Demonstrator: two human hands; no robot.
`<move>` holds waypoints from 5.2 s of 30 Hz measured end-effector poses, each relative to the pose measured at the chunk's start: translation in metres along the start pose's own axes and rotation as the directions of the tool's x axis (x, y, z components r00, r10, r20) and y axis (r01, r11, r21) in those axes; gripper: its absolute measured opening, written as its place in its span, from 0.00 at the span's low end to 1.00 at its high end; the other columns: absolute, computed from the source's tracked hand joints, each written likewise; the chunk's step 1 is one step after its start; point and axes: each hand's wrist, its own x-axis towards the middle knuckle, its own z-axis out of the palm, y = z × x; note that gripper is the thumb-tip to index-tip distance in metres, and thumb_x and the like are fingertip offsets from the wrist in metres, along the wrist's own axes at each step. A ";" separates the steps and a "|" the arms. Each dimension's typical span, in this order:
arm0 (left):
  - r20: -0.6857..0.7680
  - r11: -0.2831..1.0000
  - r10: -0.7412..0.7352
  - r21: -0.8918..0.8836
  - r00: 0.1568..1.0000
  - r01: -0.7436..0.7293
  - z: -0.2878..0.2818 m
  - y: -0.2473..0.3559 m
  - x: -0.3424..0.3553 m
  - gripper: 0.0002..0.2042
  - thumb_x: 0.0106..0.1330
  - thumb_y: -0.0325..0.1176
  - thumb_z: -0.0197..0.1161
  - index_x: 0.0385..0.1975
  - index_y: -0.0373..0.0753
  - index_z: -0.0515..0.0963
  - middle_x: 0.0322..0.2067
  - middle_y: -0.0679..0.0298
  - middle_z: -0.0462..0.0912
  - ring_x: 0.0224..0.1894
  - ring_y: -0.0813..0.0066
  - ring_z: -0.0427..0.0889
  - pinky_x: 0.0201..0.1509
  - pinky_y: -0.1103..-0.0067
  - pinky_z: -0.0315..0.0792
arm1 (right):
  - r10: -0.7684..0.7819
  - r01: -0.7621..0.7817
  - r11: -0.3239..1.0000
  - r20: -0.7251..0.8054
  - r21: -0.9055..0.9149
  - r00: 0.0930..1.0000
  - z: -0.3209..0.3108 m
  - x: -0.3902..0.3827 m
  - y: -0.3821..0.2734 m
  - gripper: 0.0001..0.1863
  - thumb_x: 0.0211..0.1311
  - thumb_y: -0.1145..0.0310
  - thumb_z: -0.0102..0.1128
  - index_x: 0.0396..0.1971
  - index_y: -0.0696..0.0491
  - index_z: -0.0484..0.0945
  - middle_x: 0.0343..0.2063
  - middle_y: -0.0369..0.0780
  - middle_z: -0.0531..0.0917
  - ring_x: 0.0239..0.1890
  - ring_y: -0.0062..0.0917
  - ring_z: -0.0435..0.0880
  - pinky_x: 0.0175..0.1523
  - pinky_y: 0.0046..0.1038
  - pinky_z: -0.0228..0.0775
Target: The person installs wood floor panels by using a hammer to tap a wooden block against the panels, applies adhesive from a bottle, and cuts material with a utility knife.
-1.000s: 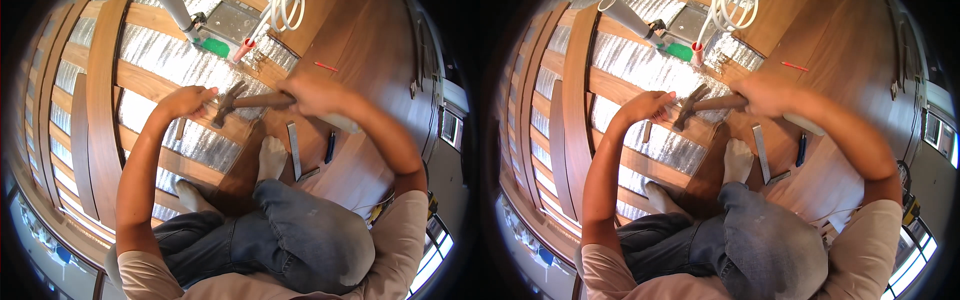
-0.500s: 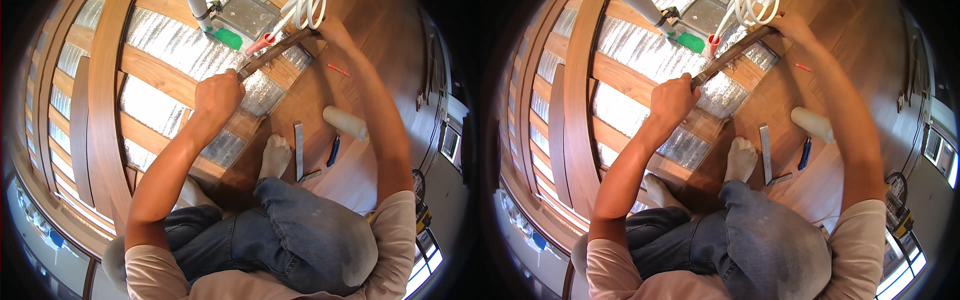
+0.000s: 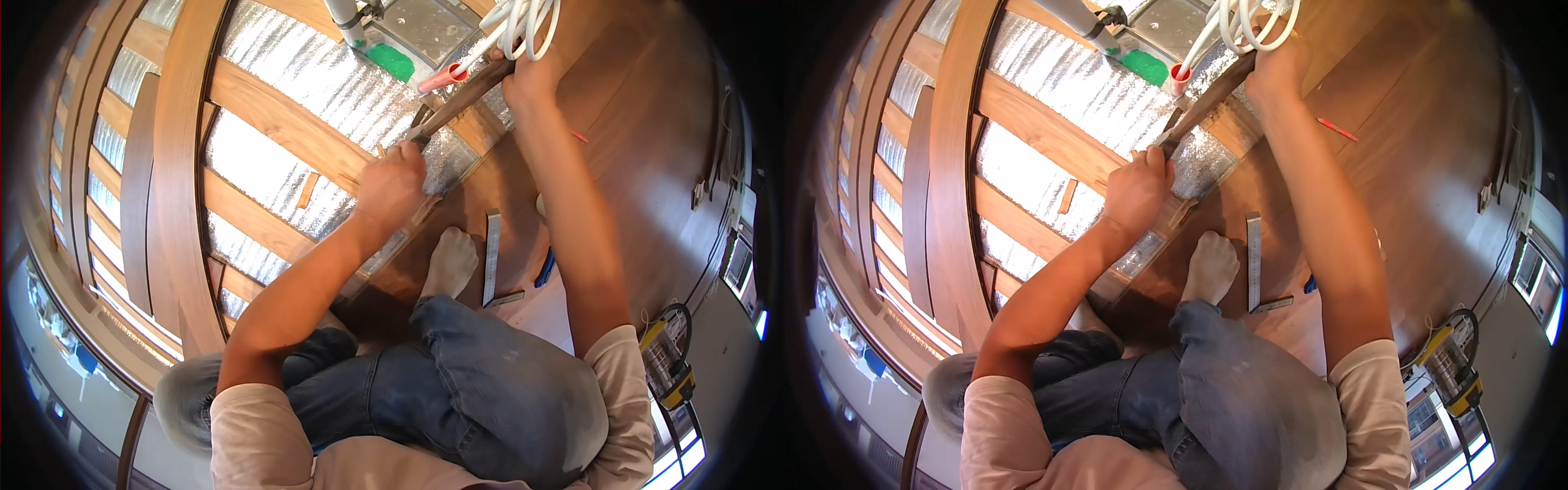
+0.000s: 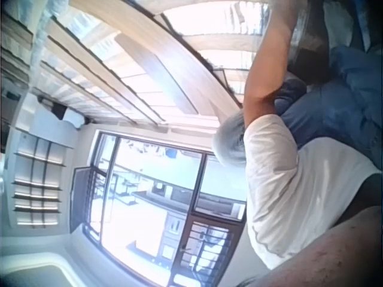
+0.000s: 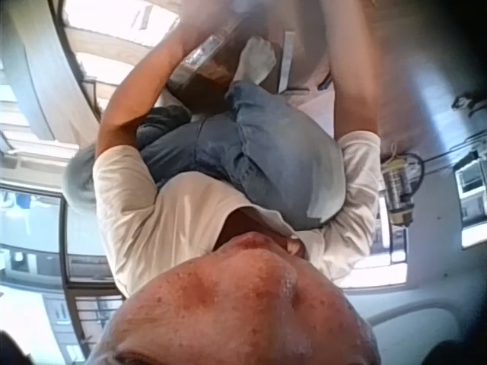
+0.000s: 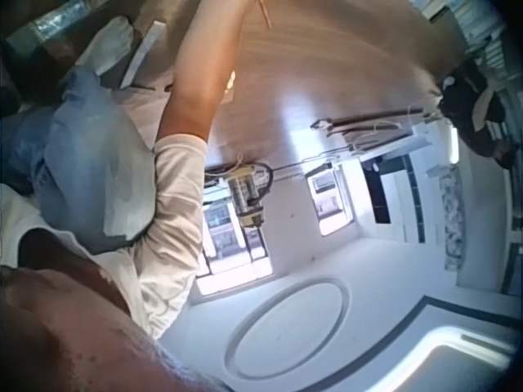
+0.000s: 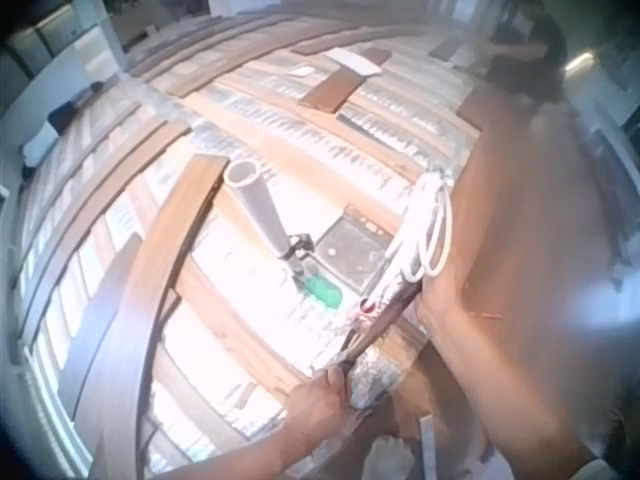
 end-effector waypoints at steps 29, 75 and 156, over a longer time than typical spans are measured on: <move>0.145 0.996 0.047 0.069 0.988 -0.057 -0.013 -0.046 0.018 0.25 0.65 0.28 0.56 0.64 0.34 0.71 0.35 0.49 0.80 0.36 0.52 0.84 0.41 0.64 0.79 | 0.177 -0.147 0.968 0.134 -0.205 0.975 -0.080 -0.126 -0.064 0.13 0.67 0.75 0.56 0.50 0.61 0.71 0.38 0.43 0.84 0.53 0.37 0.83 0.64 0.39 0.71; -0.162 0.493 0.870 0.339 0.466 -0.801 -0.043 0.039 0.053 0.21 0.64 0.32 0.57 0.57 0.34 0.77 0.61 0.56 0.77 0.67 0.60 0.72 0.69 0.63 0.68 | 0.004 0.408 -0.354 0.435 -0.842 0.901 -0.132 -0.314 -0.223 0.26 0.48 0.60 0.79 0.48 0.49 0.83 0.26 0.40 0.84 0.26 0.35 0.84 0.31 0.34 0.75; 0.378 0.842 -0.104 -0.458 0.920 0.284 -0.062 -0.128 -0.063 0.17 0.65 0.24 0.62 0.53 0.32 0.71 0.37 0.57 0.82 0.38 0.69 0.81 0.45 0.74 0.76 | 0.347 0.903 0.083 0.861 -0.422 0.370 -0.098 -0.200 0.065 0.07 0.59 0.65 0.63 0.32 0.51 0.79 0.36 0.38 0.78 0.44 0.34 0.77 0.49 0.33 0.70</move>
